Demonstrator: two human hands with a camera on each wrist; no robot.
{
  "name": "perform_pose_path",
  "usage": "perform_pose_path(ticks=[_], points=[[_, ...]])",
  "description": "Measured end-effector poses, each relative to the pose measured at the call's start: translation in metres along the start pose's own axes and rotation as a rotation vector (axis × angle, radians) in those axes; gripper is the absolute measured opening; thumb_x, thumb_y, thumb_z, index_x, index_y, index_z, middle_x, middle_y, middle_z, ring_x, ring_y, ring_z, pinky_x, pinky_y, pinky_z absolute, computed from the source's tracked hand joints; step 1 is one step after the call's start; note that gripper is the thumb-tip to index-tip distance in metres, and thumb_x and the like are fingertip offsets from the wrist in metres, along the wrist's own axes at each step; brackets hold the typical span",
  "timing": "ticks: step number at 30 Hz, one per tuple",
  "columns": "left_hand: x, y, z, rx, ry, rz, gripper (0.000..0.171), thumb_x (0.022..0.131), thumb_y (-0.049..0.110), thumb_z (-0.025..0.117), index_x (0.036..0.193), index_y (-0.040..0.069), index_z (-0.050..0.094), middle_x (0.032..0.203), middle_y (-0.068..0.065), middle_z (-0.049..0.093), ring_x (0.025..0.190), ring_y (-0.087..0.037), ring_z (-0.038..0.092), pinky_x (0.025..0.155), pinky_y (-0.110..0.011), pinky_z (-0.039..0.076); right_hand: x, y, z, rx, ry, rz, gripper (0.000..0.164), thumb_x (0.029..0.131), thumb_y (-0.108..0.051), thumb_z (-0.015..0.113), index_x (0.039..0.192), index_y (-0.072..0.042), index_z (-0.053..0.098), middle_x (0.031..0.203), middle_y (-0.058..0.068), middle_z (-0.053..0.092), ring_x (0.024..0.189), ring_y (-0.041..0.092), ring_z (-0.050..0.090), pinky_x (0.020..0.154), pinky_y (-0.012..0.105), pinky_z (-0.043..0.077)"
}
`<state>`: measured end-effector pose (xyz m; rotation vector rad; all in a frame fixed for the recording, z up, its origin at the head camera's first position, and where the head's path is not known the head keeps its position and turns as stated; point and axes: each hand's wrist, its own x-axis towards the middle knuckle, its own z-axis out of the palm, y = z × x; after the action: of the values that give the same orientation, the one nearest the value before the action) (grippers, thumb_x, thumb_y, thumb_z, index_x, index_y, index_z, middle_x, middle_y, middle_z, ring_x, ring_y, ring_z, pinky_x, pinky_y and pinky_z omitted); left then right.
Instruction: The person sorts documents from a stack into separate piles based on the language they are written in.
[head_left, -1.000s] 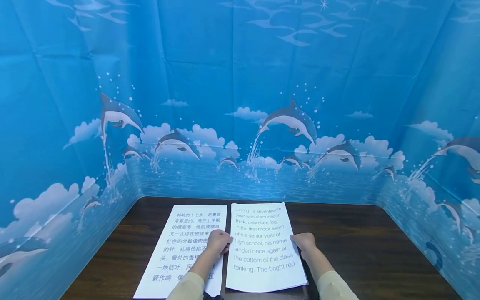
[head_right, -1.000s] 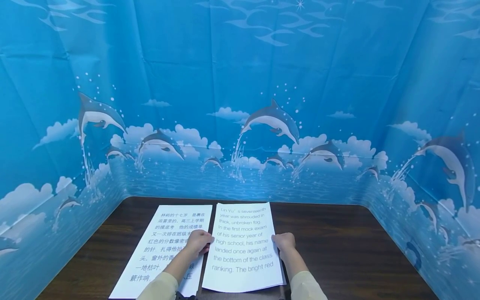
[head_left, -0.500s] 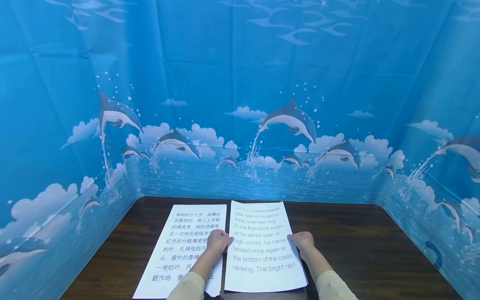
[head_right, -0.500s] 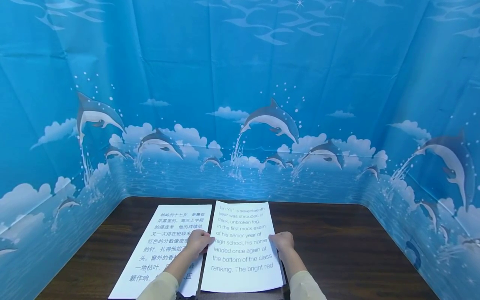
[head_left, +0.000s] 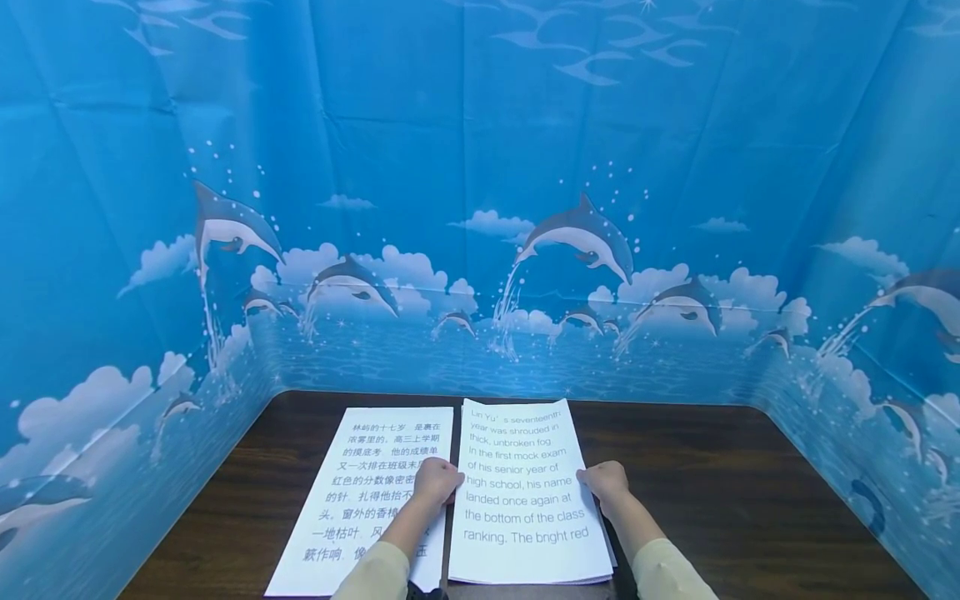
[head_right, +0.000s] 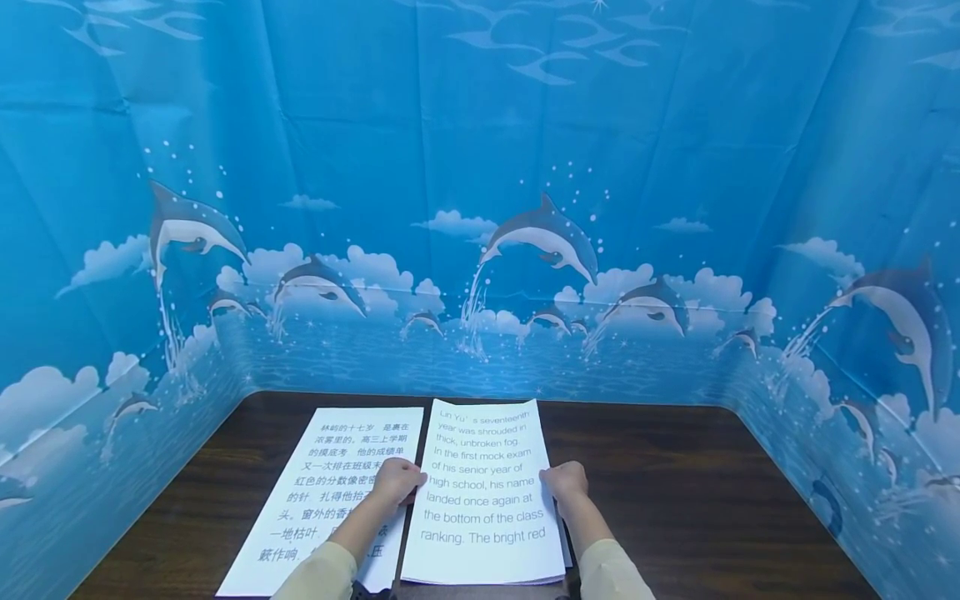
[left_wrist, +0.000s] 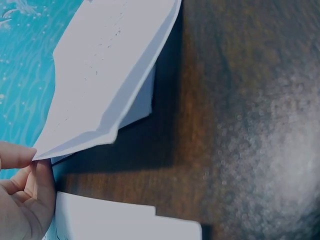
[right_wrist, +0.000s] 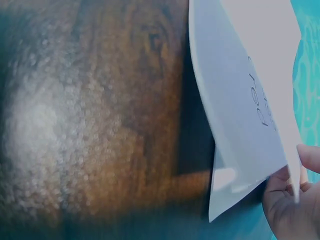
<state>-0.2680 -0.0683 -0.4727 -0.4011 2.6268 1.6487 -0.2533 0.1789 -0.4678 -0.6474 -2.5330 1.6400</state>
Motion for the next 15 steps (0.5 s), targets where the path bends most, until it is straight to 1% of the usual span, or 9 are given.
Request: perform_pose_path(ticks=[4, 8, 10, 15], points=[[-0.0001, 0.0004, -0.0002, -0.001, -0.002, 0.006, 0.012, 0.074, 0.006, 0.059, 0.081, -0.002, 0.056, 0.071, -0.010, 0.049, 0.057, -0.016, 0.049, 0.044, -0.020, 0.039, -0.0024, -0.0026, -0.0024, -0.014, 0.007, -0.023, 0.013, 0.081, -0.003, 0.053, 0.082, 0.010, 0.056, 0.072, 0.015, 0.054, 0.066, 0.024, 0.053, 0.052, 0.028, 0.041], [0.0003, 0.0005, -0.0003, 0.003, -0.001, 0.014, 0.013, 0.074, 0.008, 0.060, 0.081, -0.001, 0.055, 0.072, -0.009, 0.048, 0.056, -0.016, 0.049, 0.043, -0.020, 0.039, -0.0036, -0.0044, -0.0041, -0.034, 0.029, -0.051, 0.013, 0.080, -0.005, 0.054, 0.076, 0.006, 0.058, 0.073, 0.013, 0.054, 0.067, 0.022, 0.051, 0.048, 0.025, 0.037], [-0.0002, 0.0007, -0.0006, 0.003, 0.002, 0.022, 0.013, 0.074, 0.008, 0.061, 0.081, -0.001, 0.054, 0.072, -0.009, 0.048, 0.056, -0.016, 0.049, 0.043, -0.019, 0.039, -0.0039, -0.0048, -0.0045, -0.050, 0.042, -0.063, 0.012, 0.080, -0.005, 0.054, 0.076, 0.005, 0.059, 0.074, 0.013, 0.055, 0.067, 0.022, 0.051, 0.047, 0.025, 0.038], [-0.0017, 0.0015, -0.0008, -0.005, 0.011, 0.019, 0.014, 0.073, 0.008, 0.062, 0.080, -0.001, 0.054, 0.073, -0.009, 0.048, 0.056, -0.016, 0.049, 0.043, -0.020, 0.040, -0.0042, -0.0045, -0.0041, -0.085, 0.072, -0.086, 0.010, 0.079, -0.004, 0.055, 0.079, 0.006, 0.058, 0.076, 0.015, 0.055, 0.068, 0.025, 0.051, 0.047, 0.024, 0.038]])
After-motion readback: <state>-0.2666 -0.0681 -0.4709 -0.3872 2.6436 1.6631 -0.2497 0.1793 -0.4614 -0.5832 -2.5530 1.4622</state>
